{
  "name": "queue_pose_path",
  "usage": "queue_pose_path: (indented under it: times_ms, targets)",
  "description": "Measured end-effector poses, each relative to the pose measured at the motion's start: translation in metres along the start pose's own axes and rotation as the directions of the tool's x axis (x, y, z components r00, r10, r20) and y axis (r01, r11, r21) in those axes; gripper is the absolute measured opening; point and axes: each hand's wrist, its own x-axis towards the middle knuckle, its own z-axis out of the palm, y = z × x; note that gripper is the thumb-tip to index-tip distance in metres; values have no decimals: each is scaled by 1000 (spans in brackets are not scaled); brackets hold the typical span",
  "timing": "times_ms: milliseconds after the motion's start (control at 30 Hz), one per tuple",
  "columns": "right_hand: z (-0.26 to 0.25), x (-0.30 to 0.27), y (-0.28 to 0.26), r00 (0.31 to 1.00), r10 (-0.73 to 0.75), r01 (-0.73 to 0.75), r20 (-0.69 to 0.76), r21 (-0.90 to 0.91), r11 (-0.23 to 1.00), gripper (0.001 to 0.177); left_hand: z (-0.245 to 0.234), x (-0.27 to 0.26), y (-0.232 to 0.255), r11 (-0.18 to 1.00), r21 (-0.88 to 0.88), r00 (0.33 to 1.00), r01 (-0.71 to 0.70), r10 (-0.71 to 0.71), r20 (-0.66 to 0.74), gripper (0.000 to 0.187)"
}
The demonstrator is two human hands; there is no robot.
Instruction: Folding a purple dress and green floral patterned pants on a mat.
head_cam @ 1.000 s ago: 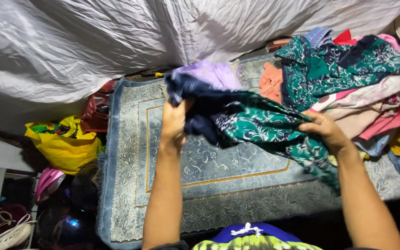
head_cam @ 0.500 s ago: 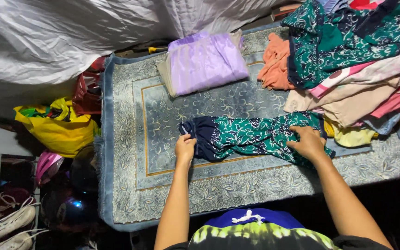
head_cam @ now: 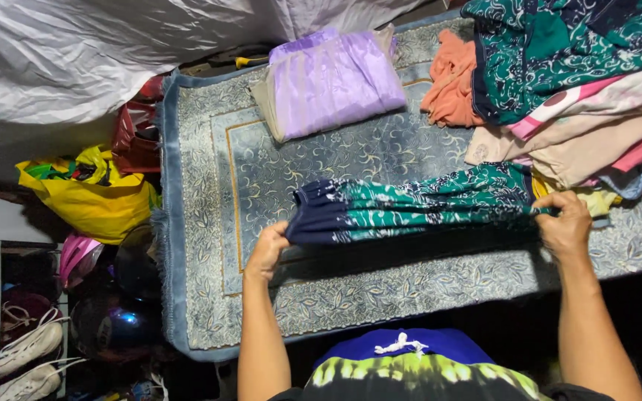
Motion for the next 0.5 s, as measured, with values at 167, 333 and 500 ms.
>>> queue_pose_path:
  times_ms: [167, 333, 500]
  targets:
    - [-10, -20, -57, 888, 204, -15, 412, -418, 908, 17, -4, -16, -41, 795, 442, 899, 415, -433, -66, 14]
    - [-5, -33, -37, 968, 66, -20, 240, -189, 982, 21, 33, -7, -24, 750, 609, 964, 257, -246, -104, 17]
    - [-33, -31, -7, 999, 31, -33, 12, 175, 984, 19, 10, -16, 14, 996, -78, 998, 44, -40, 49, 29]
